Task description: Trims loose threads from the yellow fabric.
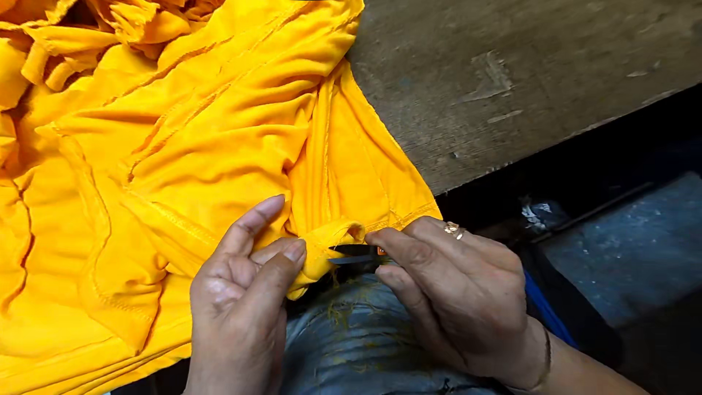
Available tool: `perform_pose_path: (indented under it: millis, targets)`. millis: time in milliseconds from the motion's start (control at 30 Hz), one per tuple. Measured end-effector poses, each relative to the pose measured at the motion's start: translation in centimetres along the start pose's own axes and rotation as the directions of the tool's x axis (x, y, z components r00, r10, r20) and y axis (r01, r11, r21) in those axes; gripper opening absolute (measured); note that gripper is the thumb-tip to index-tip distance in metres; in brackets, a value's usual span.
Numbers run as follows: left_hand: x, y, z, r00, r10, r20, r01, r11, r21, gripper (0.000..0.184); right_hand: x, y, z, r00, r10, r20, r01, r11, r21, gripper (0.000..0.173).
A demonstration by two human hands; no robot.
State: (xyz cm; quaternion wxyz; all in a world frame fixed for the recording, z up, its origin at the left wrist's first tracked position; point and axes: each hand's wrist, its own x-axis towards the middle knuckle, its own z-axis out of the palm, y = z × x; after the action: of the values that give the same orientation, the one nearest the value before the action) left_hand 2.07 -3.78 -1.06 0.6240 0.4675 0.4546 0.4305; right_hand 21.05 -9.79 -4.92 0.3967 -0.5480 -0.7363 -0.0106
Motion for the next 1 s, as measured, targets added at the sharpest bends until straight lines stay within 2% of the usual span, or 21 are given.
perform_pose_path:
  millis: [133, 333, 467, 733, 1000]
  targets:
    - [-0.2, -0.3, 0.0, 0.999, 0.034, 0.015, -0.034, 0.999, 0.037, 0.046, 0.0, 0.1, 0.2, 1.0, 0.007, -0.005, -0.007, 1.0, -0.002, 0.032]
    - [-0.5, -0.6, -0.3, 0.981, 0.189, 0.038, -0.193, 0.974, 0.123, 0.058, -0.2, 0.2, -0.4, 1.0, 0.018, 0.004, -0.018, 1.0, -0.019, 0.035]
    - [-0.6, -0.7, -0.1, 0.969, 0.242, 0.046, -0.246, 0.956, 0.157, 0.062, -0.2, 0.1, -0.5, 1.0, 0.016, -0.001, -0.016, 0.999, -0.033, 0.034]
    - [-0.7, -0.9, 0.0, 0.963, 0.264, 0.061, -0.271, 0.944, 0.19, 0.06, -0.2, -0.1, -0.4, 1.0, 0.021, 0.017, -0.02, 0.998, -0.054, 0.034]
    - [-0.3, -1.0, -0.1, 0.976, 0.206, 0.076, -0.216, 0.961, 0.175, 0.054, 0.0, 0.0, 0.6, 1.0, 0.015, 0.001, -0.015, 1.0, 0.012, 0.032]
